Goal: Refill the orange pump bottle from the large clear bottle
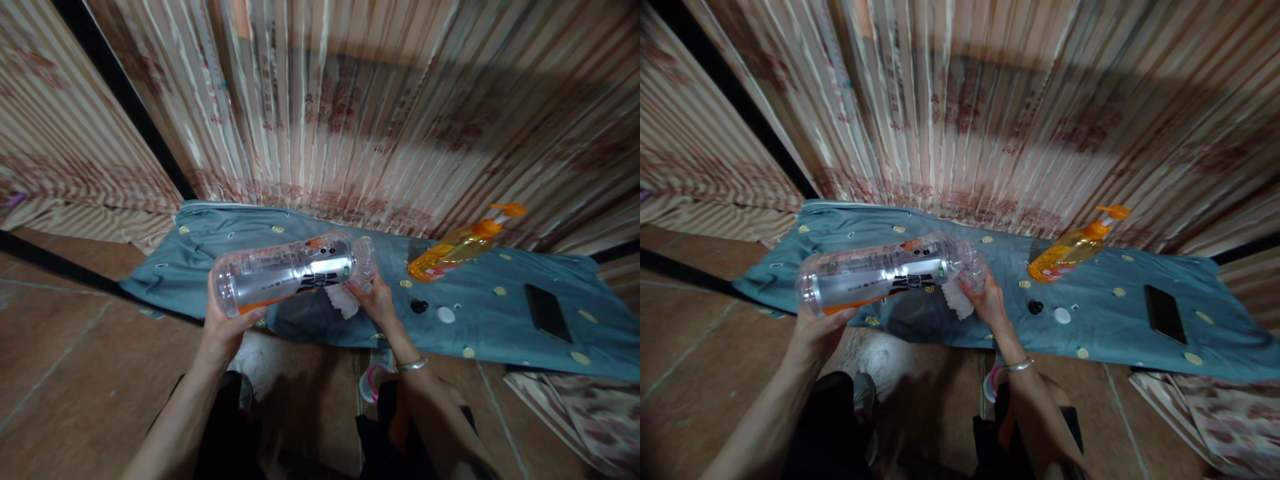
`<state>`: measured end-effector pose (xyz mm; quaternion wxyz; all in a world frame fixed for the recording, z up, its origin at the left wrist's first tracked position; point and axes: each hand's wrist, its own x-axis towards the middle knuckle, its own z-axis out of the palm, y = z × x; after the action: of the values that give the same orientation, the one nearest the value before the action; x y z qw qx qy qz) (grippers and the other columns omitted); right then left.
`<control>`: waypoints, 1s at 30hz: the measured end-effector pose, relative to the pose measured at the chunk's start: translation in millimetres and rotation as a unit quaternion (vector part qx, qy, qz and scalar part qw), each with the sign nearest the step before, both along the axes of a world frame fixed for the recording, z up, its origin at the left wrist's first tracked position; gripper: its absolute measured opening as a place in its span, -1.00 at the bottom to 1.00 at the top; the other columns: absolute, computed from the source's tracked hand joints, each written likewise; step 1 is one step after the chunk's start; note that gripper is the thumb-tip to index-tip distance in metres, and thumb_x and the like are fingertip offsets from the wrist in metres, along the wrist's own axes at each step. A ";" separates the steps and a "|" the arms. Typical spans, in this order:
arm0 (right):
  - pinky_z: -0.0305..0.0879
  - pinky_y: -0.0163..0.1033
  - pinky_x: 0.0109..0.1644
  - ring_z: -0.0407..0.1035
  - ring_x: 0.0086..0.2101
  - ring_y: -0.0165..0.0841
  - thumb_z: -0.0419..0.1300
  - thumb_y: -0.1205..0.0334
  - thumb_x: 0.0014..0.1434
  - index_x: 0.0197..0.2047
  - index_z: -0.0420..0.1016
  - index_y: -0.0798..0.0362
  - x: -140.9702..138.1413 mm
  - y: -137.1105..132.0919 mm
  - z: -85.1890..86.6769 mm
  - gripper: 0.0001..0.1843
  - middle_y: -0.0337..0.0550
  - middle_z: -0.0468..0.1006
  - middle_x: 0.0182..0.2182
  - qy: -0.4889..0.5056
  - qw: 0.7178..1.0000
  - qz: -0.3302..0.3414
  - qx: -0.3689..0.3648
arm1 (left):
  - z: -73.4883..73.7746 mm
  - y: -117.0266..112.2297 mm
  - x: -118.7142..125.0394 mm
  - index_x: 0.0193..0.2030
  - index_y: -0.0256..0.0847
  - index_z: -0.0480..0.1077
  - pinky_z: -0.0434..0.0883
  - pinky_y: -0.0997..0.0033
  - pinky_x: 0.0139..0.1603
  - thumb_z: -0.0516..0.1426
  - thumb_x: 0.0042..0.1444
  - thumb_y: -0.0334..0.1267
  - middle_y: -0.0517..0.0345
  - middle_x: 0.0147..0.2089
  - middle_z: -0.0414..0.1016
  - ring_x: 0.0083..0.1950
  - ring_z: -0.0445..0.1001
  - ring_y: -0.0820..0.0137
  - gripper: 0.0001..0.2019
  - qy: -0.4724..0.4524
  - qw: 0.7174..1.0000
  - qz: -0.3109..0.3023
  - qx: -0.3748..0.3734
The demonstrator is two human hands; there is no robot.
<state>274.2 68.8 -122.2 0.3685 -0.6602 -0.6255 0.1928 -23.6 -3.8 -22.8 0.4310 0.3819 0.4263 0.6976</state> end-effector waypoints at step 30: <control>0.56 0.04 -0.14 0.64 -0.16 0.04 0.32 -0.17 0.08 0.00 0.40 0.02 -0.9 -0.4 -3.7 -0.44 0.12 0.71 -0.16 0.008 1.000 0.002 0.002 | 0.7 0.6 0.6 0.06 0.06 0.47 0.38 0.15 0.31 0.56 -0.49 -0.30 0.15 0.14 0.45 0.25 0.40 0.13 -0.17 -0.001 1.000 0.002 0.016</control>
<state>273.3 68.4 -125.8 0.3750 -0.6566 -0.6240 0.1973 -23.0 -3.2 -22.1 0.4242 0.3870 0.4155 0.7054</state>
